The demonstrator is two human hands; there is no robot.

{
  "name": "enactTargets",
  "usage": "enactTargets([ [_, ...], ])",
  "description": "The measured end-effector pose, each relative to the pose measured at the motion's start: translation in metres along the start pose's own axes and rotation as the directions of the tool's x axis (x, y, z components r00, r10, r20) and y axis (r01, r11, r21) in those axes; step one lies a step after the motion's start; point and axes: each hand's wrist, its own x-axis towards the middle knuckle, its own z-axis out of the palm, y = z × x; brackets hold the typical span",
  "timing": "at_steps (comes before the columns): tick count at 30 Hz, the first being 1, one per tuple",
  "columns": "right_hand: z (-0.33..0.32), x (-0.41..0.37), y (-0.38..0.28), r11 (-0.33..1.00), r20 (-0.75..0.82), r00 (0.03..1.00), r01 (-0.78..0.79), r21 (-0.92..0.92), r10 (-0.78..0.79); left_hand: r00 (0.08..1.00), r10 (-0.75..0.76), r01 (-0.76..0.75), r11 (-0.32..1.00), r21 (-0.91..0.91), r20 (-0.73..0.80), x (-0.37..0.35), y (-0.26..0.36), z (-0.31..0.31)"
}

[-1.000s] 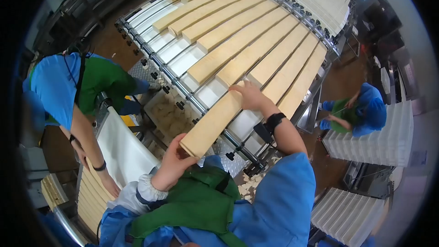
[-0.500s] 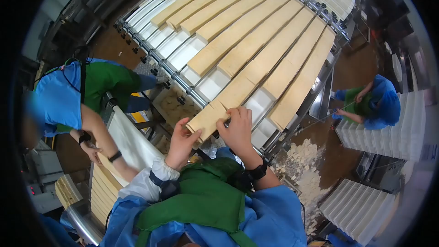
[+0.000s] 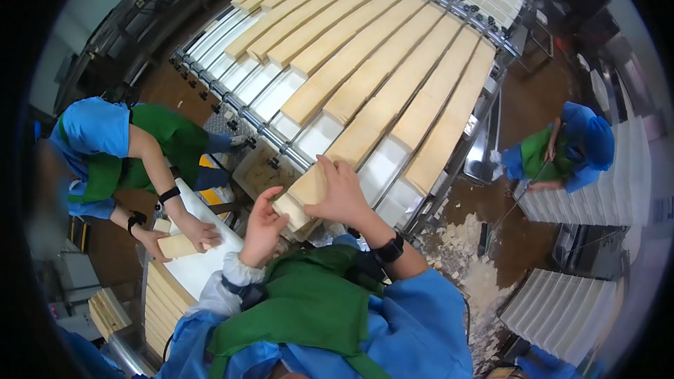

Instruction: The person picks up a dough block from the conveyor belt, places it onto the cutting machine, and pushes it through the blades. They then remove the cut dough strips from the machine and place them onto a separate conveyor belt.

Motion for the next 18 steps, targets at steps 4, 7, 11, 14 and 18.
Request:
enactTargets([
  [4, -0.039, -0.025, 0.017, 0.982, -0.114, 0.993, 0.037, 0.187, -0.016, 0.997, -0.037, 0.043, 0.995, -0.087, 0.065, -0.020, 0.038, -0.004],
  [7, -0.063, -0.025, 0.062, 0.990, -0.183, 0.983, 0.034, 0.135, -0.008, 0.999, -0.016, 0.014, 0.999, -0.045, -0.048, -0.025, 0.039, -0.026],
  [11, -0.061, -0.005, 0.115, 0.994, -0.200, 0.979, 0.004, -0.112, -0.027, 0.893, 0.092, -0.099, 0.995, 0.008, -0.441, -0.022, 0.028, -0.077],
  [14, -0.051, -0.003, 0.109, 0.918, -0.152, 0.985, -0.133, -0.374, 0.080, 0.839, 0.157, -0.177, 0.984, 0.012, -0.520, -0.030, 0.040, -0.089],
  [18, -0.023, -0.008, 0.091, 0.801, -0.219, 0.974, -0.175, -0.572, 0.056, 0.846, 0.148, -0.161, 0.987, 0.019, -0.512, -0.036, 0.038, -0.087],
])
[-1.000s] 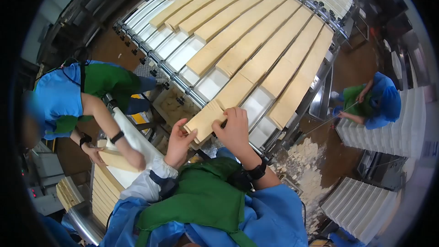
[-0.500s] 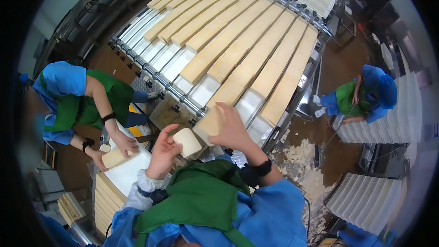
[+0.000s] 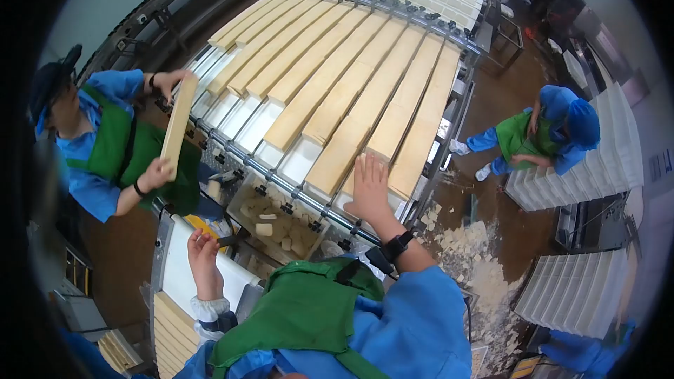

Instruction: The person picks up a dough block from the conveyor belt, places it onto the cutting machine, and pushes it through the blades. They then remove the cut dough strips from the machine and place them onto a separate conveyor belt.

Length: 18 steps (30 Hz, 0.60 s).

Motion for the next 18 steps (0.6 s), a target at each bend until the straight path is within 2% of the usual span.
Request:
enactTargets([
  [1, 0.009, 0.000, 0.002, 1.000, -0.023, 0.999, 0.022, -0.005, -0.023, 1.000, -0.008, 0.009, 1.000, -0.012, 0.010, -0.002, -0.003, 0.000],
  [4, 0.018, 0.021, 0.016, 0.996, -0.074, 0.995, -0.067, -0.055, 0.063, 0.999, -0.035, 0.036, 0.998, -0.043, 0.013, -0.009, -0.007, 0.000],
  [5, 0.009, 0.025, 0.016, 0.987, 0.004, 0.991, -0.136, -0.085, 0.137, 0.999, -0.043, 0.043, 0.998, -0.052, 0.002, -0.011, -0.008, -0.004],
  [9, 0.004, 0.029, 0.012, 0.985, 0.047, 0.991, -0.115, -0.130, 0.122, 0.999, 0.001, -0.004, 0.999, -0.050, -0.050, -0.015, -0.026, -0.039],
  [12, -0.007, 0.034, -0.036, 0.986, 0.015, 0.999, 0.051, -0.160, -0.050, 0.972, -0.017, 0.019, 1.000, 0.009, -0.235, -0.029, -0.049, -0.076],
  [14, -0.008, 0.037, -0.093, 0.955, -0.018, 0.960, 0.276, -0.108, -0.279, 0.939, -0.028, 0.043, 0.998, 0.037, -0.343, -0.040, -0.069, -0.105],
  [16, 0.023, 0.036, -0.149, 0.856, -0.016, 0.857, 0.514, 0.054, -0.514, 0.895, -0.112, 0.085, 0.993, -0.081, -0.431, -0.058, -0.082, -0.133],
  [17, 0.035, 0.035, -0.178, 0.784, -0.025, 0.793, 0.607, 0.130, -0.609, 0.859, -0.160, 0.123, 0.987, -0.106, -0.487, -0.069, -0.077, -0.141],
  [18, 0.050, 0.034, -0.208, 0.703, 0.030, 0.715, 0.677, 0.219, -0.698, 0.818, -0.191, 0.165, 0.982, -0.097, -0.543, -0.076, -0.093, -0.157],
])
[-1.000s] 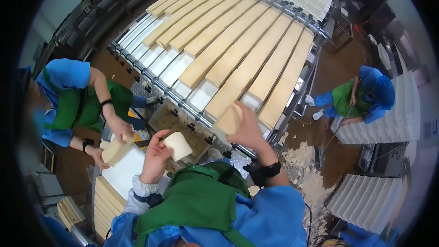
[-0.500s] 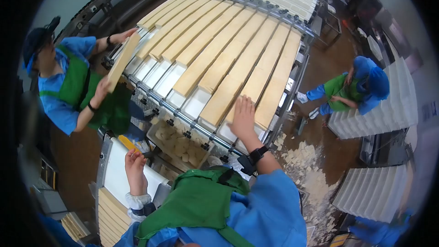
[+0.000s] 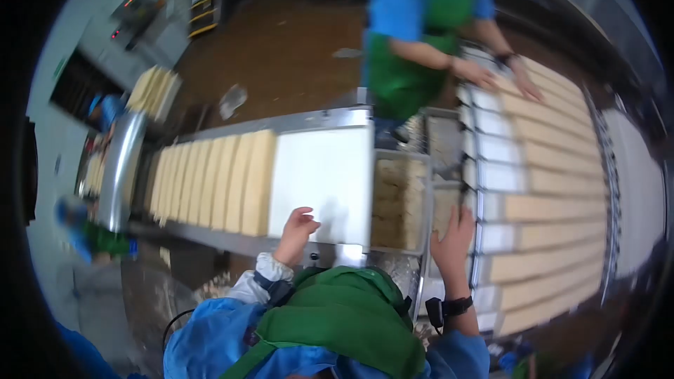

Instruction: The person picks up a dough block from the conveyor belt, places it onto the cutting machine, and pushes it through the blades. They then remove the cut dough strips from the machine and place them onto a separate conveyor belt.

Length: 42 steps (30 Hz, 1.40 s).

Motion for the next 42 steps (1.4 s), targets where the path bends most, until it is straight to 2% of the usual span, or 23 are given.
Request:
enactTargets([
  [2, 0.046, 0.032, -0.046, 0.973, 0.132, 0.973, 0.170, 0.159, -0.191, 0.984, -0.098, 0.095, 0.995, -0.024, -0.146, -0.006, -0.003, -0.028],
  [4, 0.081, 0.068, -0.109, 0.914, 0.264, 0.900, 0.260, 0.310, -0.346, 0.965, -0.102, 0.082, 0.993, -0.090, -0.242, -0.004, -0.025, -0.060],
  [5, 0.107, 0.082, -0.132, 0.879, 0.283, 0.866, 0.297, 0.374, -0.413, 0.954, -0.105, 0.075, 0.990, -0.117, -0.279, 0.000, -0.040, -0.073],
  [8, 0.189, 0.131, -0.247, 0.762, 0.326, 0.722, 0.422, 0.491, -0.610, 0.892, 0.045, -0.071, 0.997, -0.043, -0.449, 0.016, -0.093, -0.118],
  [9, 0.203, 0.139, -0.278, 0.758, 0.328, 0.707, 0.453, 0.470, -0.626, 0.885, 0.093, -0.024, 0.988, 0.155, -0.457, 0.015, -0.097, -0.131],
  [10, 0.217, 0.148, -0.305, 0.751, 0.327, 0.693, 0.482, 0.452, -0.642, 0.880, 0.101, 0.026, 0.965, 0.259, -0.465, 0.015, -0.100, -0.141],
  [12, 0.244, 0.165, -0.349, 0.742, 0.318, 0.678, 0.540, 0.396, -0.663, 0.874, 0.111, 0.135, 0.880, 0.455, -0.474, 0.013, -0.101, -0.152],
  [13, 0.257, 0.171, -0.365, 0.740, 0.317, 0.672, 0.564, 0.366, -0.669, 0.892, 0.096, 0.140, 0.871, 0.471, -0.443, 0.013, -0.099, -0.157],
  [16, 0.286, 0.183, -0.390, 0.769, 0.338, 0.691, 0.558, 0.310, -0.638, 0.962, -0.102, 0.117, 0.992, 0.046, -0.253, 0.014, -0.086, -0.164],
  [17, 0.292, 0.185, -0.393, 0.818, 0.444, 0.689, 0.515, 0.255, -0.572, 0.959, 0.038, -0.045, 0.999, -0.017, -0.281, 0.021, -0.108, -0.160],
  [20, 0.296, 0.181, -0.402, 0.845, 0.419, 0.740, 0.512, 0.156, -0.526, 0.949, -0.285, 0.306, 0.935, 0.178, -0.135, 0.018, -0.073, -0.177],
  [22, 0.293, 0.183, -0.407, 0.841, 0.345, 0.768, 0.511, 0.178, -0.539, 0.969, -0.183, 0.220, 0.946, 0.238, -0.166, 0.018, -0.077, -0.177],
  [23, 0.297, 0.186, -0.408, 0.833, 0.230, 0.801, 0.530, 0.160, -0.553, 0.972, -0.184, 0.213, 0.953, 0.214, -0.148, 0.019, -0.077, -0.177],
  [24, 0.295, 0.192, -0.417, 0.851, 0.236, 0.818, 0.506, 0.140, -0.525, 0.948, -0.309, 0.319, 0.930, 0.184, -0.080, 0.014, -0.053, -0.183],
  [27, 0.288, 0.204, -0.433, 0.907, 0.278, 0.869, 0.420, 0.020, -0.408, 0.977, -0.161, 0.191, 0.953, 0.237, -0.141, 0.026, -0.080, -0.174],
  [29, 0.283, 0.205, -0.435, 0.922, 0.350, 0.869, 0.386, -0.039, -0.349, 0.983, -0.056, 0.104, 0.954, 0.282, -0.173, 0.030, -0.087, -0.168],
  [30, 0.274, 0.204, -0.433, 0.929, 0.388, 0.869, 0.361, -0.073, -0.307, 0.984, -0.094, 0.135, 0.951, 0.279, -0.154, 0.029, -0.075, -0.169],
  [33, 0.232, 0.209, -0.402, 0.928, 0.507, 0.841, 0.320, -0.189, -0.187, 0.981, -0.182, 0.196, 0.925, 0.326, -0.073, 0.021, -0.029, -0.170],
  [35, 0.223, 0.204, -0.351, 0.943, 0.404, 0.911, 0.201, -0.267, -0.080, 0.980, -0.198, 0.181, 0.892, 0.415, -0.002, 0.023, -0.019, -0.165],
  [36, 0.216, 0.200, -0.323, 0.943, 0.346, 0.938, 0.137, -0.302, -0.026, 0.989, -0.147, 0.116, 0.859, 0.498, 0.023, 0.026, -0.018, -0.162],
  [39, 0.166, 0.185, -0.251, 0.964, 0.524, 0.817, -0.136, -0.229, 0.240, 0.992, 0.026, -0.106, 0.707, 0.699, 0.124, 0.040, -0.030, -0.150],
  [42, 0.138, 0.138, -0.191, 0.989, 0.567, 0.820, -0.134, 0.066, 0.073, 0.987, 0.036, -0.152, 0.552, 0.820, 0.159, 0.047, -0.029, -0.143],
])
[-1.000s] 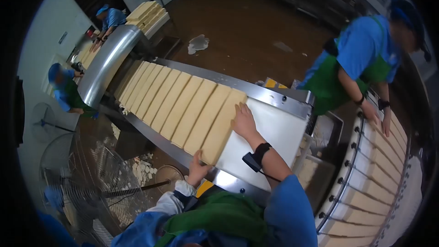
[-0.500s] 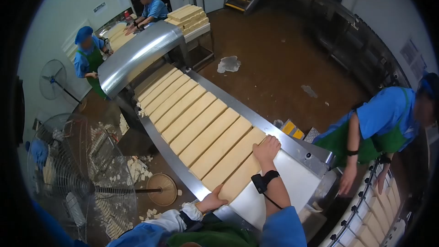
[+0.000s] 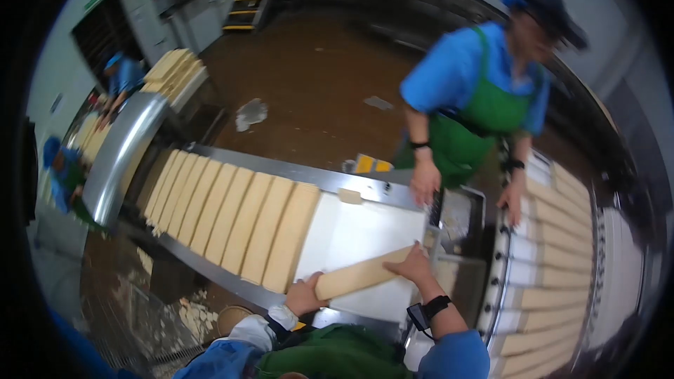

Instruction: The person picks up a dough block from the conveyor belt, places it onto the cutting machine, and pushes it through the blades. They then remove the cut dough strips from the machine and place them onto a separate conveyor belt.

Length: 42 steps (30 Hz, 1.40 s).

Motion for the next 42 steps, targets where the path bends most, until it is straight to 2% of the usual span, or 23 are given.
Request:
enactTargets([
  [1, 0.001, -0.011, 0.013, 0.988, 0.036, 0.988, 0.149, -0.028, -0.148, 0.999, -0.031, 0.031, 0.999, 0.020, 0.007, 0.001, 0.005, -0.003],
  [3, -0.001, -0.042, 0.019, 0.932, 0.172, 0.940, 0.323, -0.164, -0.295, 0.998, 0.021, -0.020, 1.000, 0.018, -0.052, 0.008, -0.002, 0.009],
  [4, 0.024, -0.049, 0.036, 0.913, 0.029, 0.940, 0.336, -0.232, -0.339, 0.996, 0.056, -0.060, 0.997, -0.056, -0.068, 0.010, -0.001, 0.008],
  [5, 0.021, -0.065, 0.021, 0.941, 0.001, 0.968, 0.243, -0.235, -0.249, 0.989, 0.087, -0.094, 0.995, -0.047, -0.122, 0.017, -0.011, 0.021],
  [6, 0.046, -0.068, 0.032, 0.950, -0.218, 0.932, 0.254, -0.180, -0.290, 0.994, -0.035, 0.042, 0.997, 0.064, -0.107, 0.015, 0.001, 0.018],
  [7, 0.058, -0.072, 0.032, 0.974, -0.304, 0.929, 0.174, -0.143, -0.210, 0.991, -0.058, 0.065, 0.996, 0.054, -0.122, 0.016, 0.006, 0.019],
  [8, 0.049, -0.080, 0.026, 0.985, -0.284, 0.947, 0.113, -0.134, -0.147, 0.990, 0.046, -0.049, 0.999, -0.019, -0.131, 0.018, 0.002, 0.020],
  [10, 0.037, -0.093, 0.030, 0.989, -0.356, 0.927, 0.079, -0.127, -0.119, 0.996, 0.017, -0.014, 0.999, 0.039, -0.082, 0.017, 0.019, 0.021],
  [15, -0.047, -0.129, 0.096, 0.996, -0.424, 0.906, -0.050, -0.069, 0.016, 0.967, 0.233, -0.239, 0.970, -0.049, -0.106, 0.024, 0.113, 0.047],
  [17, -0.089, -0.137, 0.143, 0.983, -0.572, 0.817, -0.029, -0.180, -0.081, 0.932, 0.338, -0.349, 0.934, -0.077, -0.133, 0.030, 0.169, 0.057],
  [19, -0.139, -0.136, 0.188, 0.997, -0.526, 0.849, -0.072, -0.011, 0.056, 0.883, 0.446, -0.461, 0.882, -0.095, -0.146, 0.040, 0.230, 0.067],
  [21, -0.184, -0.131, 0.235, 0.989, -0.548, 0.832, -0.139, -0.051, 0.088, 0.829, 0.537, -0.557, 0.819, -0.138, -0.158, 0.051, 0.288, 0.076],
  [22, -0.205, -0.127, 0.260, 0.997, -0.534, 0.843, -0.071, -0.008, 0.056, 0.799, 0.576, -0.601, 0.779, -0.180, -0.174, 0.054, 0.315, 0.079],
  [25, -0.238, -0.107, 0.335, 0.997, -0.428, 0.902, -0.027, 0.073, 0.056, 0.794, 0.594, -0.608, 0.774, -0.175, -0.132, 0.057, 0.382, 0.083],
  [28, -0.242, -0.078, 0.393, 0.805, -0.113, 0.978, -0.078, 0.588, 0.177, 0.810, 0.581, -0.584, 0.811, -0.034, -0.076, 0.067, 0.421, 0.091],
  [29, -0.237, -0.071, 0.405, 0.723, -0.039, 0.964, -0.170, 0.669, 0.264, 0.808, 0.582, -0.583, 0.813, 0.021, -0.089, 0.069, 0.428, 0.091],
  [32, -0.215, -0.060, 0.410, 0.700, -0.234, 0.866, -0.169, 0.694, 0.441, 0.767, 0.634, -0.634, 0.772, 0.038, -0.097, 0.077, 0.441, 0.093],
  [33, -0.205, -0.057, 0.413, 0.800, -0.313, 0.863, -0.159, 0.578, 0.397, 0.754, 0.648, -0.654, 0.756, -0.022, -0.109, 0.079, 0.447, 0.096],
  [35, -0.183, -0.062, 0.393, 0.966, -0.698, 0.670, -0.219, 0.136, 0.250, 0.730, 0.671, -0.683, 0.717, -0.141, -0.130, 0.081, 0.453, 0.106],
  [36, -0.174, -0.066, 0.381, 0.950, -0.827, 0.554, -0.298, -0.091, 0.094, 0.781, 0.619, -0.613, 0.735, -0.290, -0.081, 0.085, 0.454, 0.117],
  [38, -0.173, -0.085, 0.349, 0.992, -0.805, 0.581, -0.107, 0.072, 0.121, 0.851, 0.523, -0.419, 0.719, -0.554, 0.036, 0.100, 0.452, 0.146],
  [39, -0.175, -0.093, 0.333, 0.987, -0.792, 0.597, -0.010, 0.158, 0.133, 0.857, 0.514, -0.464, 0.750, -0.472, -0.026, 0.103, 0.450, 0.155],
  [42, -0.172, -0.101, 0.298, 0.980, -0.812, 0.560, -0.006, 0.199, 0.168, 0.873, 0.472, -0.465, 0.726, -0.507, -0.125, 0.111, 0.445, 0.170],
])
